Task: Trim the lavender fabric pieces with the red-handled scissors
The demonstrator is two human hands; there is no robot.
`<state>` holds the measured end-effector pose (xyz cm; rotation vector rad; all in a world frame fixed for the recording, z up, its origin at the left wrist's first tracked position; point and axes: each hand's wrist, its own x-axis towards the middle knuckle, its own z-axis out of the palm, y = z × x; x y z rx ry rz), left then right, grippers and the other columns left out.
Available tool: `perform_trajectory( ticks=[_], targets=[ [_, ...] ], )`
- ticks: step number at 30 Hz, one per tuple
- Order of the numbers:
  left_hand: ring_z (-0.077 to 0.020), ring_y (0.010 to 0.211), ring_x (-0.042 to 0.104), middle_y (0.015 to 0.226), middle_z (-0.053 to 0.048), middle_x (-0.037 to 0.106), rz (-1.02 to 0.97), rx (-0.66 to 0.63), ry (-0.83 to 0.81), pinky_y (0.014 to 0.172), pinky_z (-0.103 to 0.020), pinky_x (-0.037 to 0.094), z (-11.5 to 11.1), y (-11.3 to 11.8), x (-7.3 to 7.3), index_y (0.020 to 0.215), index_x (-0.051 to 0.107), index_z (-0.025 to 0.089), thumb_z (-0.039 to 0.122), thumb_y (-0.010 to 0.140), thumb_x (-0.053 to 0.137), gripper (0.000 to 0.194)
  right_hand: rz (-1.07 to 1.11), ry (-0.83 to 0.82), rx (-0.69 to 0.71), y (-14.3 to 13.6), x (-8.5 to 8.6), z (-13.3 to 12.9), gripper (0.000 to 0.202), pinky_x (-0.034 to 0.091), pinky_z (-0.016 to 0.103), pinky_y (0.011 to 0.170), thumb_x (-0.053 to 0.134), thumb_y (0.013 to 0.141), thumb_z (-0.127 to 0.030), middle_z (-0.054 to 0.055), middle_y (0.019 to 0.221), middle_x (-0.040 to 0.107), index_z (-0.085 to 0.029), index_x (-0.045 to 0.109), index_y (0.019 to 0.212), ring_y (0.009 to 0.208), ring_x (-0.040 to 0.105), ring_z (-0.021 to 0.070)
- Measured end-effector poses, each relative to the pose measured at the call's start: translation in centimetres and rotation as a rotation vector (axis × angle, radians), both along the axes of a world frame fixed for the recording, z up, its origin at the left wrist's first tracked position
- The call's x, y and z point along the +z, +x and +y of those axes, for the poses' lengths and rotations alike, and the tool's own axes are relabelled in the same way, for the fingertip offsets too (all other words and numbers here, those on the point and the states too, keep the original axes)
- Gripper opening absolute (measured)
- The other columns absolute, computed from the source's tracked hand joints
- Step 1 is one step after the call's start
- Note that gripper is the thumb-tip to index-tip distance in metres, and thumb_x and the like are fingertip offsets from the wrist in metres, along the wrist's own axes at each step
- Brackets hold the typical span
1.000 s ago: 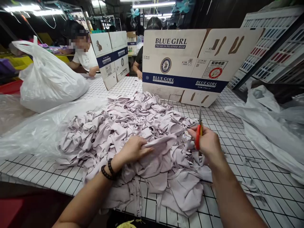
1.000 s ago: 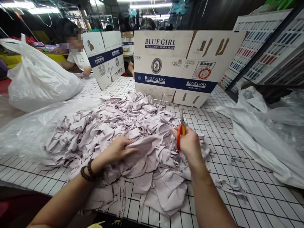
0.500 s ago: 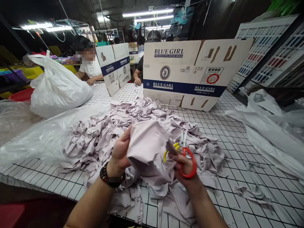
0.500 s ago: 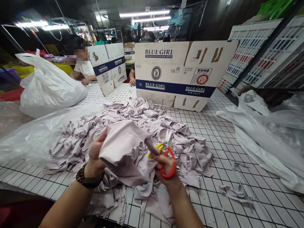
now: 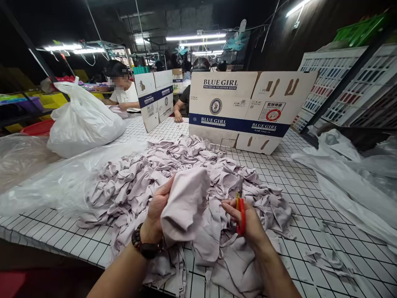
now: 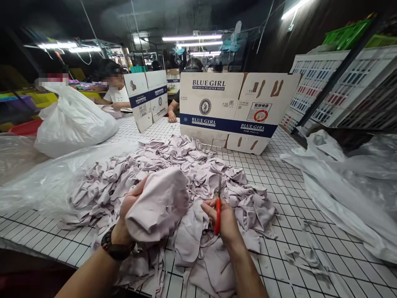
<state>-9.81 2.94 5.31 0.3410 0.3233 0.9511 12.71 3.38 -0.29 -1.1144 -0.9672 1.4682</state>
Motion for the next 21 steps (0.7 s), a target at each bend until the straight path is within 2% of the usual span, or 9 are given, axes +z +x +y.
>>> perform_trajectory(
  ticks=[2, 4, 8, 10, 13, 15, 17, 19, 21],
  targets=[
    [-0.0298, 0.096, 0.070, 0.108, -0.019, 0.071, -0.034, -0.004, -0.039, 0.091, -0.042, 0.053, -0.1, 0.7, 0.2, 0.130, 0.051, 0.003, 0.047, 0.094, 0.044, 0.058, 0.079, 0.018, 0.085, -1.3, 0.9, -1.3, 0.042, 0.042, 0.024, 0.053, 0.083, 0.058, -0.051, -0.003, 0.062, 0.059, -0.020, 0.060, 0.074, 0.050, 0.046, 0.0093],
    [-0.0295, 0.097, 0.070, 0.107, -0.019, 0.072, -0.049, 0.003, -0.054, 0.092, -0.041, 0.052, -0.1, 1.2, 0.0, 0.128, 0.053, 0.002, 0.045, 0.095, 0.043, 0.056, 0.131, -0.006, 0.235, -2.8, 2.4, -2.4, 0.047, 0.037, 0.022, 0.047, 0.084, 0.057, -0.049, -0.005, 0.059, 0.055, -0.018, 0.061, 0.083, 0.046, 0.041, 0.0074],
    [-0.0295, 0.100, 0.069, 0.107, -0.018, 0.072, 0.002, 0.093, -0.021, 0.095, -0.042, 0.050, -0.3, 0.5, 0.0, 0.128, 0.055, 0.005, 0.042, 0.096, 0.041, 0.051, 0.039, 0.001, 0.337, -4.5, 5.9, -2.4, 0.035, 0.024, 0.018, 0.040, 0.081, 0.066, -0.042, -0.009, 0.049, 0.046, -0.017, 0.058, 0.074, 0.041, 0.035, 0.0051],
    [-0.0286, 0.098, 0.070, 0.103, -0.016, 0.074, 0.048, 0.177, -0.014, 0.094, -0.041, 0.051, -0.6, 0.0, 0.1, 0.125, 0.057, 0.007, 0.039, 0.097, 0.041, 0.045, 0.000, 0.040, 0.368, -4.8, 7.0, -1.8, 0.034, 0.028, 0.019, 0.042, 0.078, 0.069, -0.044, -0.008, 0.050, 0.048, -0.016, 0.060, 0.075, 0.042, 0.039, 0.0056],
    [-0.0264, 0.090, 0.071, 0.092, -0.013, 0.074, 0.138, 0.278, -0.032, 0.087, -0.038, 0.054, -1.2, -0.4, 0.3, 0.113, 0.062, 0.009, 0.038, 0.093, 0.050, 0.037, -0.017, 0.001, 0.455, -5.7, 7.3, -1.4, 0.040, 0.036, 0.020, 0.048, 0.085, 0.061, -0.040, -0.005, 0.061, 0.057, -0.016, 0.061, 0.083, 0.052, 0.050, 0.0086],
    [-0.0233, 0.082, 0.071, 0.084, -0.009, 0.073, 0.228, 0.359, -0.003, 0.080, -0.033, 0.055, -1.4, -0.6, 0.1, 0.102, 0.062, 0.011, 0.036, 0.087, 0.061, 0.029, -0.013, -0.014, 0.465, -6.4, 7.1, -1.6, 0.043, 0.037, 0.020, 0.049, 0.089, 0.054, -0.034, -0.006, 0.062, 0.056, -0.017, 0.057, 0.078, 0.054, 0.048, 0.0079],
    [-0.0198, 0.075, 0.069, 0.077, -0.004, 0.070, 0.381, 0.443, 0.082, 0.071, -0.028, 0.055, -1.5, -1.4, -0.2, 0.093, 0.062, 0.014, 0.036, 0.081, 0.068, 0.026, -0.033, 0.050, 0.429, -6.6, 7.7, -1.7, 0.040, 0.034, 0.018, 0.048, 0.088, 0.056, -0.031, -0.009, 0.059, 0.051, -0.018, 0.054, 0.073, 0.051, 0.043, 0.0056],
    [-0.0166, 0.070, 0.065, 0.070, 0.000, 0.065, 0.577, 0.595, 0.175, 0.065, -0.023, 0.052, -1.6, -2.6, -0.8, 0.084, 0.059, 0.017, 0.039, 0.076, 0.074, 0.028, -0.070, 0.163, 0.407, -6.4, 9.5, -1.8, 0.034, 0.037, 0.018, 0.049, 0.083, 0.065, -0.032, -0.008, 0.060, 0.053, -0.018, 0.055, 0.076, 0.052, 0.045, 0.0062],
    [-0.0160, 0.075, 0.064, 0.072, 0.002, 0.063, 0.734, 0.723, 0.219, 0.067, -0.021, 0.052, -1.7, -3.7, -1.4, 0.084, 0.057, 0.019, 0.038, 0.067, 0.081, 0.034, -0.100, 0.273, 0.439, -6.1, 12.3, -1.6, 0.025, 0.045, 0.022, 0.056, 0.077, 0.074, -0.032, -0.005, 0.066, 0.059, -0.020, 0.057, 0.082, 0.058, 0.056, 0.0102]
  ],
)
